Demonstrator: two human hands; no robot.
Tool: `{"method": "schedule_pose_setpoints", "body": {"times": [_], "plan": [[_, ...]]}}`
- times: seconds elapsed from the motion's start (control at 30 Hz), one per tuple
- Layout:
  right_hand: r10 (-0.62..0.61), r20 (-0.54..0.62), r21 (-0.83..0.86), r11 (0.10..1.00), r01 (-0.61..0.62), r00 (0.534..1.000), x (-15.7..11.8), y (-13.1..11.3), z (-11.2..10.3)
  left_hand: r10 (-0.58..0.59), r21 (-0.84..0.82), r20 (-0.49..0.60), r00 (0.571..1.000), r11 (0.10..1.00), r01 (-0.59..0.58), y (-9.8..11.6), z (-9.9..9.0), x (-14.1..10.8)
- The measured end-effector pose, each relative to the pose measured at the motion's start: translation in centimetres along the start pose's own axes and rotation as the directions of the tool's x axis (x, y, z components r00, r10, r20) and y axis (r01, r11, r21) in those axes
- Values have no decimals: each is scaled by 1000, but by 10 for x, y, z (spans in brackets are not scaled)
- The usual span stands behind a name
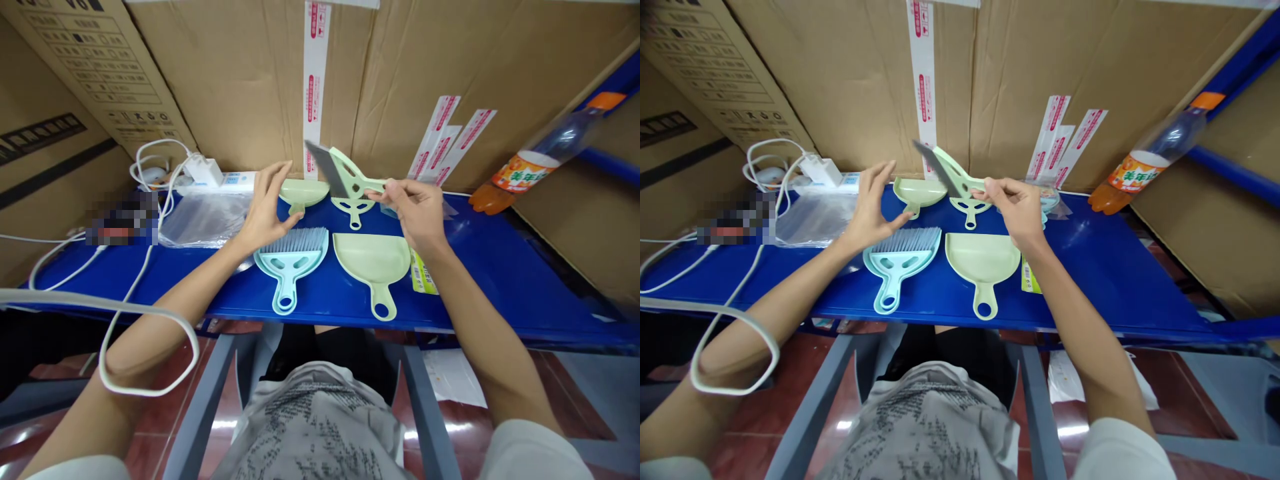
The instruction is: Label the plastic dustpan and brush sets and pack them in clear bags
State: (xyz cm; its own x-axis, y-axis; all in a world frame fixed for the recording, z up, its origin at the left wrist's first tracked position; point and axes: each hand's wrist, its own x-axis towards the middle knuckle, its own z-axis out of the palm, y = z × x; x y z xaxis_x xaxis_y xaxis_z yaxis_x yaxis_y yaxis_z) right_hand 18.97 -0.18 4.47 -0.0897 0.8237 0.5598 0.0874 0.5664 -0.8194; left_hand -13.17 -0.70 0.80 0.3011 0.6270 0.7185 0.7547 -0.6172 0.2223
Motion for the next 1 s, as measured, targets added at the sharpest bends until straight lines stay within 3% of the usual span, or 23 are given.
{"method": "schedule_pose_setpoints", "body": {"times": [0.13,0.3,0.53,0.73,1.0], "plan": [[162,86,192,966,-176,983,-11,-12,12,73,90,24,997,993,-75,11,-2,-2],[197,185,354,901,-252,963,-23,-26,25,119,175,80,990,976,-132,25,0,-7],[261,201,364,875,-319,944,-22,-25,20,79,156,26,997,984,-82,22,-4,-2],[305,168,369,862,-347,937,-16,-14,14,28,151,-33,999,988,-23,15,9,-7],[303,167,374,861,-345,938,-16,-12,16,-16,190,8,1000,982,14,17,7,-8]]}}
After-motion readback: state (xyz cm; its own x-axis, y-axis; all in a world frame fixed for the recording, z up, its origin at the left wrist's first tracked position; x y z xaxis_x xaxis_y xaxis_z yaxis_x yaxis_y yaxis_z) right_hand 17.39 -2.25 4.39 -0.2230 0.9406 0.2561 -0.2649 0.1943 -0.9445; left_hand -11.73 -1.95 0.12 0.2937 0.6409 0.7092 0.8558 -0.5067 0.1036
